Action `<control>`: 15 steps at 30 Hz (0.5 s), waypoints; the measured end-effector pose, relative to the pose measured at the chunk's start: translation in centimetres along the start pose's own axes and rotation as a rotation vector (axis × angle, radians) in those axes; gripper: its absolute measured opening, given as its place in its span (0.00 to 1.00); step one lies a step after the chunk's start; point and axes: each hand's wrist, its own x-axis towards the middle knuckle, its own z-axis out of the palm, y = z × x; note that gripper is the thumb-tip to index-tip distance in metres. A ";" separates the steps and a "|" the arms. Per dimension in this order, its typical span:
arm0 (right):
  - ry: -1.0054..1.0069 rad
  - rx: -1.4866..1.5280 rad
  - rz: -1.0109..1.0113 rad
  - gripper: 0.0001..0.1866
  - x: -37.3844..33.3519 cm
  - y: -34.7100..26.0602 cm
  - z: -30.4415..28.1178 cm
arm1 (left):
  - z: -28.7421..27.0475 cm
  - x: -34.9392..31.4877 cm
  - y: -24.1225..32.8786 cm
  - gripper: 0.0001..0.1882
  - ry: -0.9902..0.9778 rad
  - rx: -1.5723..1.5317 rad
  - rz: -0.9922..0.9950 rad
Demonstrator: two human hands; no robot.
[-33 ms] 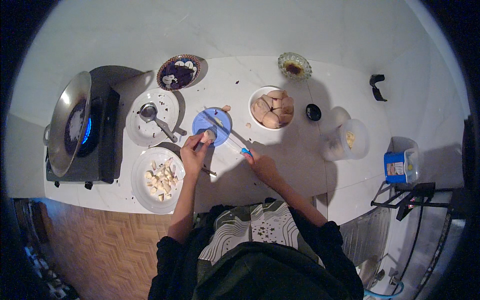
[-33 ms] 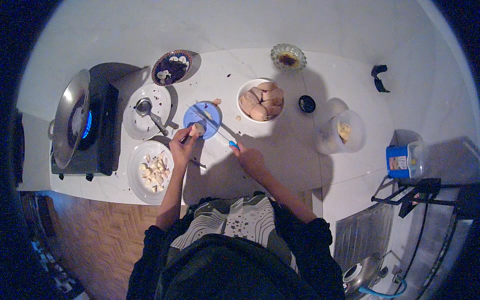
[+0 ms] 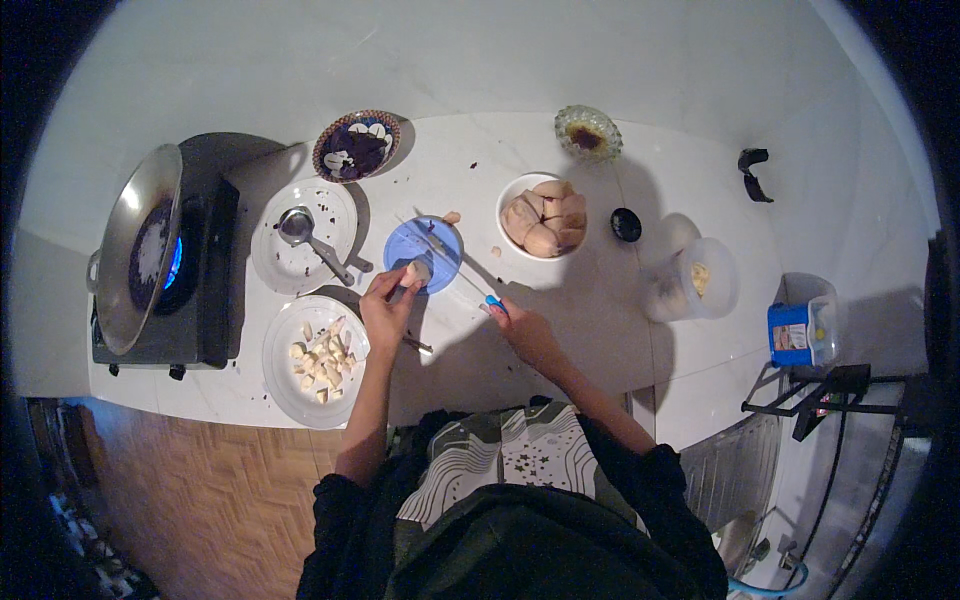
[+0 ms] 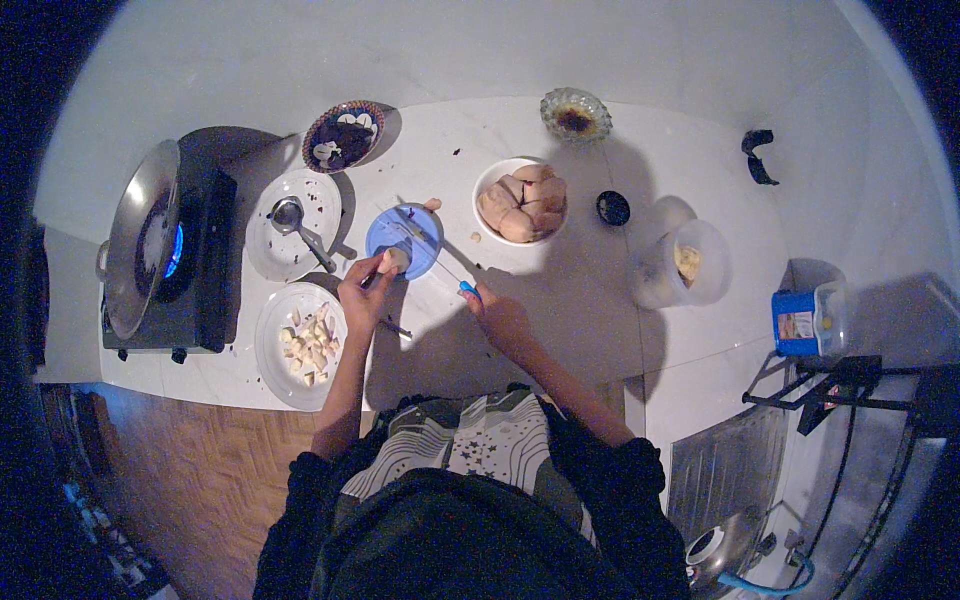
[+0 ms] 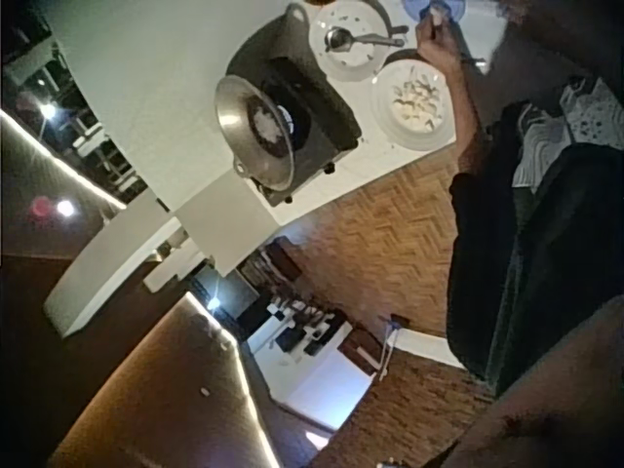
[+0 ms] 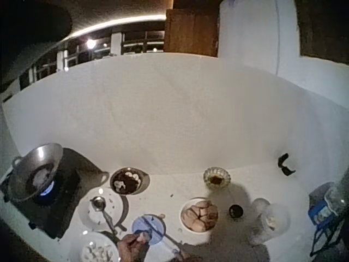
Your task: The person stirs a dark liquid in a wok on a gas stove, then cuts pieces of a light-colored food item on a blue cutting board and places them into a white bowl. The person continues cutting and transferring the pieces while the wok remains on the stove.
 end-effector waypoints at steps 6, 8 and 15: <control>-0.053 0.181 -0.127 0.22 -2.0 -0.7 -3.2 | 0.2 -0.3 -1.3 0.15 0.017 0.007 0.005; -0.089 0.167 -0.127 0.22 -2.4 -0.6 -3.3 | 0.3 -0.3 -1.3 0.15 0.026 -0.004 0.018; -0.200 0.198 -0.057 0.24 -2.8 -1.6 -4.4 | 0.3 -0.3 -1.0 0.16 0.024 -0.079 -0.049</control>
